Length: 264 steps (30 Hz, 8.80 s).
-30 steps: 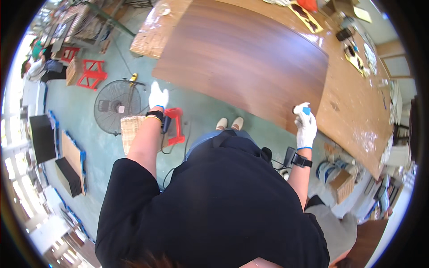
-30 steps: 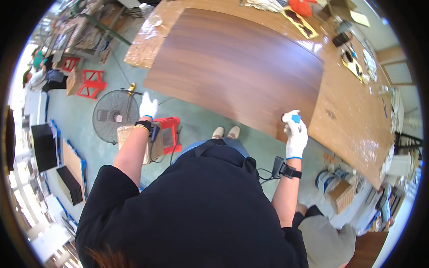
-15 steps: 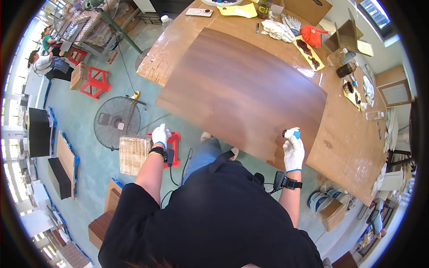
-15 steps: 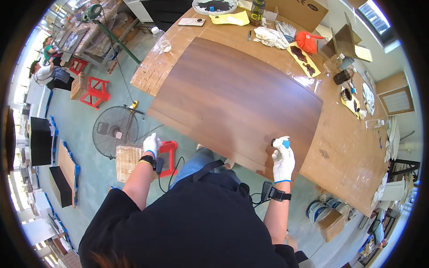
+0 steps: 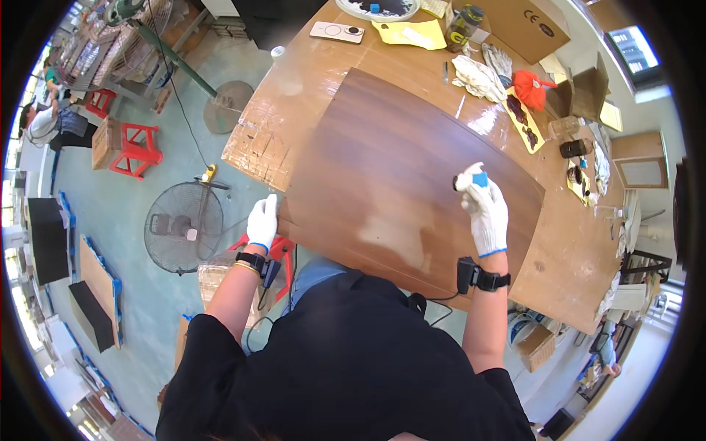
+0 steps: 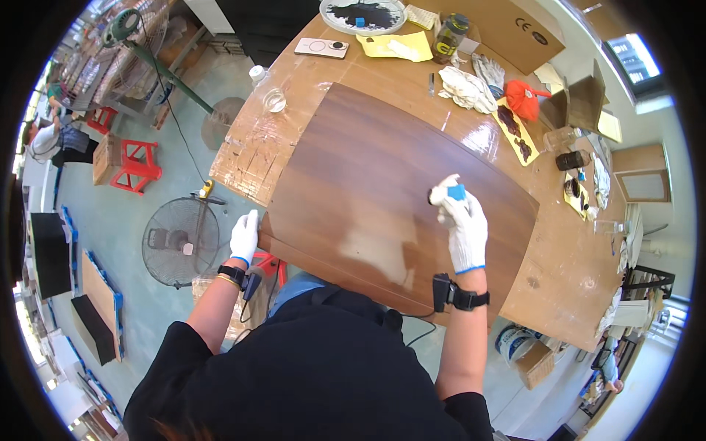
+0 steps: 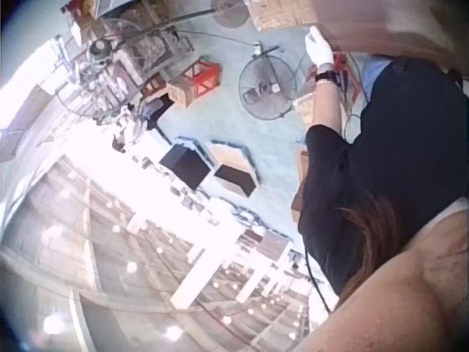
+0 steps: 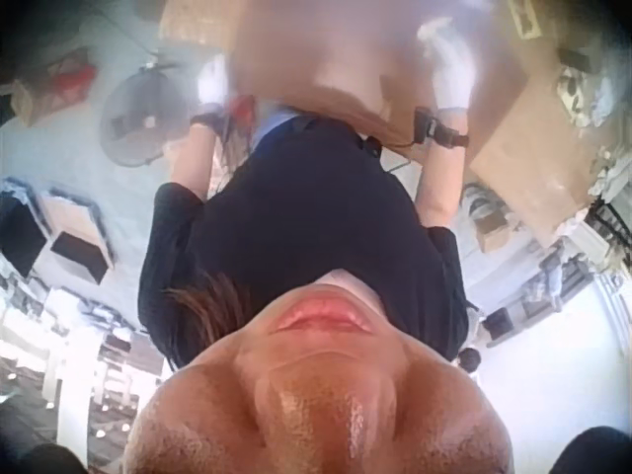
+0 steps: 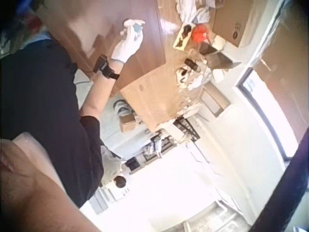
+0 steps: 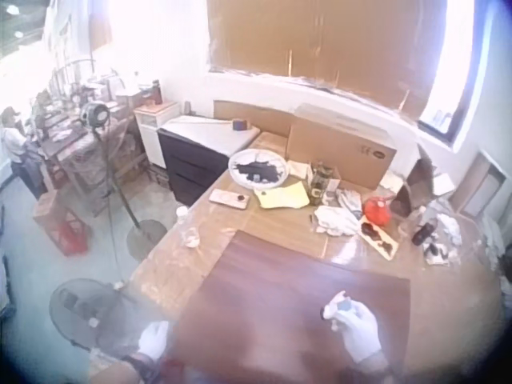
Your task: Applying a finish or cleaning agents to wooden furniture panels and stacking them.
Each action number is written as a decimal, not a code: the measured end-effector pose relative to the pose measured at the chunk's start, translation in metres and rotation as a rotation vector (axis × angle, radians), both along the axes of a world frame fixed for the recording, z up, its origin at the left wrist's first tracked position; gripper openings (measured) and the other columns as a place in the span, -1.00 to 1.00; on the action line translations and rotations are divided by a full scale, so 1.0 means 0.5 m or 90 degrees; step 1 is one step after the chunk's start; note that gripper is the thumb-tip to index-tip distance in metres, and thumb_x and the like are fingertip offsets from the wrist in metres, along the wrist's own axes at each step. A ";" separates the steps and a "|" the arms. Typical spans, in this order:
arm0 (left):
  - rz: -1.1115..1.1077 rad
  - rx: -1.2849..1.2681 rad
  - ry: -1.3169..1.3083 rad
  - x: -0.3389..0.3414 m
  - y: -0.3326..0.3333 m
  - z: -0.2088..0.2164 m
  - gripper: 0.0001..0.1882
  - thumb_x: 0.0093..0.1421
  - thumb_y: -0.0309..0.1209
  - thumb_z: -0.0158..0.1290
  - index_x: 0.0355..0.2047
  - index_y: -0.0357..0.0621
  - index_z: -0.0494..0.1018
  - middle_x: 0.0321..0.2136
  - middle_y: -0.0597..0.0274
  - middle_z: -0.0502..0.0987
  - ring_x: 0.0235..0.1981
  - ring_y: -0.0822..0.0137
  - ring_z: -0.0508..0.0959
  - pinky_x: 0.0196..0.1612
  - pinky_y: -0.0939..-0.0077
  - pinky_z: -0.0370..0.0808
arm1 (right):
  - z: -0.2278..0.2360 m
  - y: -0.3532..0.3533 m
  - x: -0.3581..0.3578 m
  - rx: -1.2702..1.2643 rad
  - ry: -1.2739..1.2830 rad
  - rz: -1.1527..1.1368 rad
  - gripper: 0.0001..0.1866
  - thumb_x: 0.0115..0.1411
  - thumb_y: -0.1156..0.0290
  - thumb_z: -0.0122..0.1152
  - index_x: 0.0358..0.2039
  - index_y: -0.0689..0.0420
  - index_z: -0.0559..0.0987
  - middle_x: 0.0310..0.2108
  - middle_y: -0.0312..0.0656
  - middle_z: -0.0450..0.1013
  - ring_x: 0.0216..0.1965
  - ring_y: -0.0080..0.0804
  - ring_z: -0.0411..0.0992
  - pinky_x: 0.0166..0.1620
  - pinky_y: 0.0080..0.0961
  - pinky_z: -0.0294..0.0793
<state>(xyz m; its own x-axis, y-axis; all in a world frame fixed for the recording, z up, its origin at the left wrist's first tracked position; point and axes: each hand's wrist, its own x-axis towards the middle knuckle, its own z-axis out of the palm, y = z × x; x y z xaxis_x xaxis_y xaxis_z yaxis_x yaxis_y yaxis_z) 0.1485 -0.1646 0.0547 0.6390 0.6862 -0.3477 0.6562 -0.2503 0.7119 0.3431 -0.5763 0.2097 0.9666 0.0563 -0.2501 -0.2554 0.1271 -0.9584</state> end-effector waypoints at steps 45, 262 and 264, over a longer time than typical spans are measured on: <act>0.013 -0.124 -0.013 0.014 -0.020 0.009 -0.60 0.32 -0.13 0.05 -0.28 -0.30 0.57 -0.42 -0.07 0.61 -0.37 0.11 0.63 -0.23 0.31 0.52 | -0.125 0.635 0.558 -0.754 -0.377 0.454 -0.53 0.09 0.08 0.28 0.01 -0.04 0.59 -0.14 -0.08 0.59 -0.06 -0.10 0.53 0.03 -0.30 0.48; -0.517 0.235 -0.047 0.417 0.084 -0.005 -0.62 0.36 -0.08 -0.09 -0.30 -0.16 0.45 -0.32 -0.21 0.53 -0.24 -0.26 0.51 -0.20 -0.07 0.43 | -0.149 0.227 -0.088 0.008 0.089 0.021 -0.75 0.19 0.35 0.36 -0.17 0.18 0.56 -0.31 -0.29 0.55 -0.29 -0.58 0.47 -0.17 -0.56 0.46; -0.508 0.187 -0.049 0.405 0.067 0.008 -0.61 0.34 -0.06 -0.07 -0.28 -0.19 0.45 -0.31 -0.25 0.52 -0.21 -0.29 0.48 -0.18 -0.04 0.42 | -0.127 0.192 -0.090 0.039 0.104 -0.015 -0.75 0.20 0.35 0.36 -0.18 0.18 0.56 -0.31 -0.29 0.55 -0.29 -0.58 0.47 -0.18 -0.56 0.46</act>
<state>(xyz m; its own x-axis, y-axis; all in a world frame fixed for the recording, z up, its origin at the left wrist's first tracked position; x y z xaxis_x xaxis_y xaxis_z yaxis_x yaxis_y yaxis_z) 0.3511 -0.1310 0.0588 0.9838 0.0758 -0.1625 0.1576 -0.7982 0.5814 0.2983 -0.4805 0.1464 0.9144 0.0537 -0.4012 -0.4038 0.1921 -0.8945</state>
